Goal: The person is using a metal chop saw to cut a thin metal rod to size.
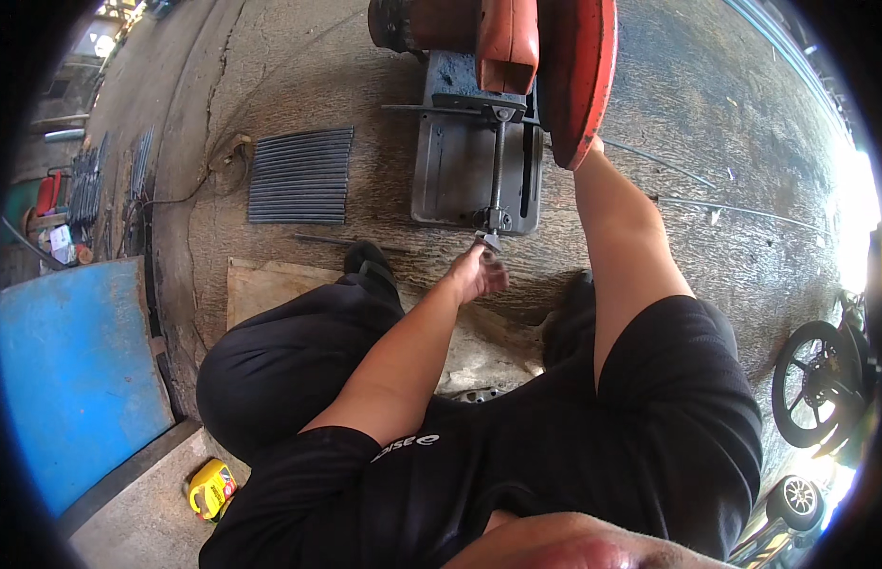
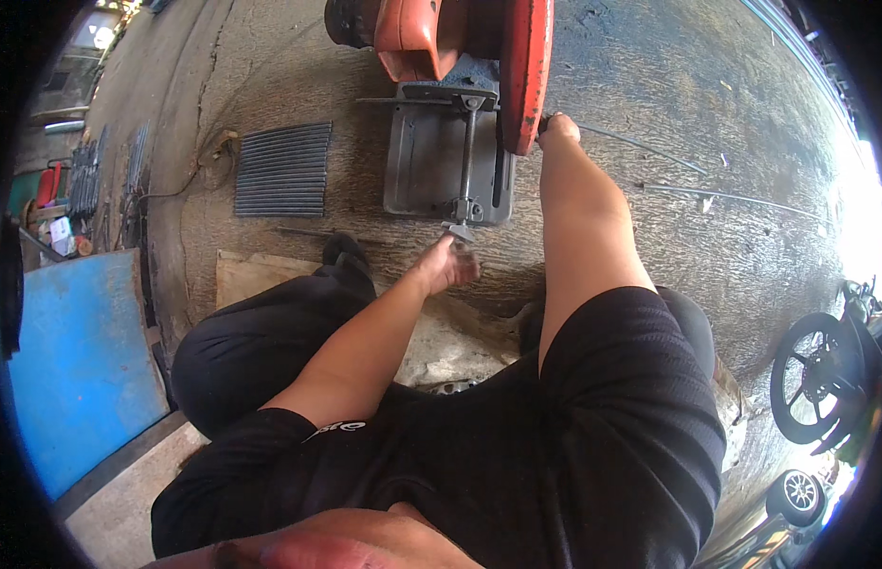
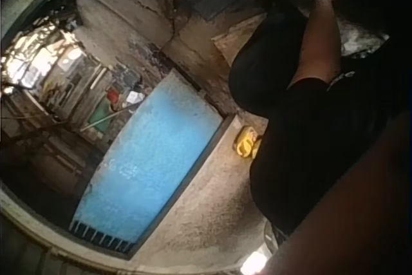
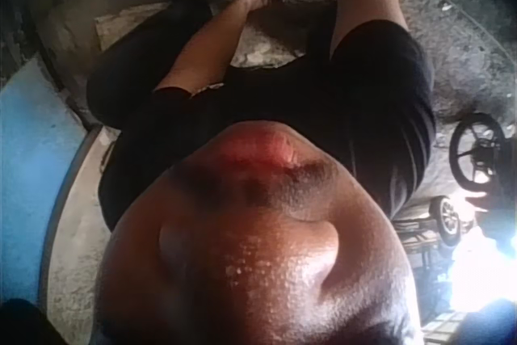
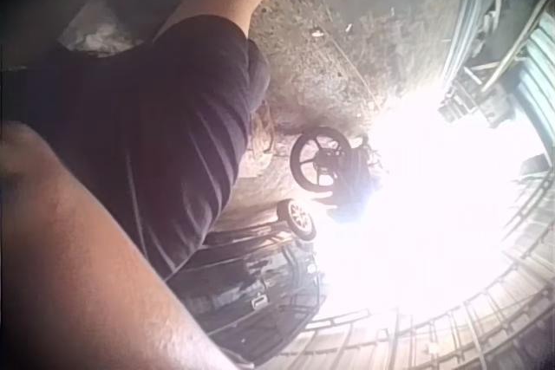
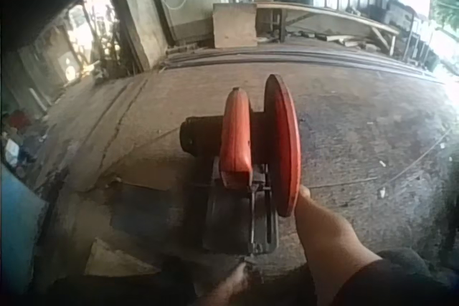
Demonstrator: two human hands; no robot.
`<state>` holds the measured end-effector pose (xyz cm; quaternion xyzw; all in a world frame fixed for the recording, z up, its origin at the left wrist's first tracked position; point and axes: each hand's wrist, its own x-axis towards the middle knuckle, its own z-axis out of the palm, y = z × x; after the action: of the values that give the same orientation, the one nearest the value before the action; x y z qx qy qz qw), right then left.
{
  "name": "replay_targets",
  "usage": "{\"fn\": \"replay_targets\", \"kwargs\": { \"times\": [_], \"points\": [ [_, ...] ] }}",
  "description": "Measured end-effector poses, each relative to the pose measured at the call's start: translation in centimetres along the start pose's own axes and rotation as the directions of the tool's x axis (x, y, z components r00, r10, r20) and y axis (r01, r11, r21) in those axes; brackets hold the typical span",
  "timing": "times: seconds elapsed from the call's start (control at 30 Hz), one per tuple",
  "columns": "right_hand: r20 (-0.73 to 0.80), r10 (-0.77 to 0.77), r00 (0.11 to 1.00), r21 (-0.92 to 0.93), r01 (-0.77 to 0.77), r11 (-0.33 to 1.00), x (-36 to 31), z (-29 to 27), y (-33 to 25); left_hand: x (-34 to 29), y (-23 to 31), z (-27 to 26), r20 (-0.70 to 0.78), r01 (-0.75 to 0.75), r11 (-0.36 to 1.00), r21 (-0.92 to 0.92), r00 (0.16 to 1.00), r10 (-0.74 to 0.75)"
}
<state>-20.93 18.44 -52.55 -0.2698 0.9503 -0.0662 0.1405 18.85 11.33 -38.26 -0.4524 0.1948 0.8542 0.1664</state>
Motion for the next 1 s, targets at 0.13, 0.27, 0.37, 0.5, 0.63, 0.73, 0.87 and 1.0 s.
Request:
{"fn": "replay_targets", "kwargs": {
  "times": [0.13,0.27,0.37,0.5,0.63,0.73,0.87,1.0],
  "points": [
    [0.017,0.08,0.997,0.179,-0.081,0.98,-0.4,-0.3,-0.5,-0.2,0.8,0.8,0.287,0.17,0.969,-0.179,0.951,-0.113],
    [0.064,0.198,0.978,0.43,-0.207,0.879,-0.6,-0.7,-0.7,-0.1,0.5,2.4,0.184,-0.048,0.897,-0.44,0.972,0.142],
    [0.152,0.299,0.942,0.657,-0.323,0.682,-0.9,-1.0,-1.1,0.1,-0.7,2.9,-0.021,-0.367,0.919,-0.141,0.93,0.368],
    [0.322,0.382,0.866,0.899,-0.406,0.164,-1.3,-1.7,-1.7,0.7,-1.2,2.4,-0.182,-0.577,0.694,0.431,0.698,0.693],
    [0.451,0.374,0.81,0.888,-0.449,-0.1,-1.4,-2.7,-2.1,1.4,-1.6,2.6,-0.215,-0.609,0.664,0.434,0.646,0.732],
    [0.498,0.347,0.795,0.866,-0.436,-0.247,-1.2,-3.4,-2.6,1.3,-1.6,3.0,-0.214,-0.645,0.657,0.389,0.631,0.746],
    [0.551,0.324,0.769,0.813,-0.408,-0.415,-1.4,-3.6,-4.1,0.3,-0.6,3.5,-0.216,-0.559,0.707,0.434,0.697,0.683],
    [0.591,0.328,0.737,0.781,-0.423,-0.459,-3.5,-4.1,-5.1,-0.5,0.3,4.0,-0.276,-0.354,0.77,0.531,0.786,0.552]
  ]
}}
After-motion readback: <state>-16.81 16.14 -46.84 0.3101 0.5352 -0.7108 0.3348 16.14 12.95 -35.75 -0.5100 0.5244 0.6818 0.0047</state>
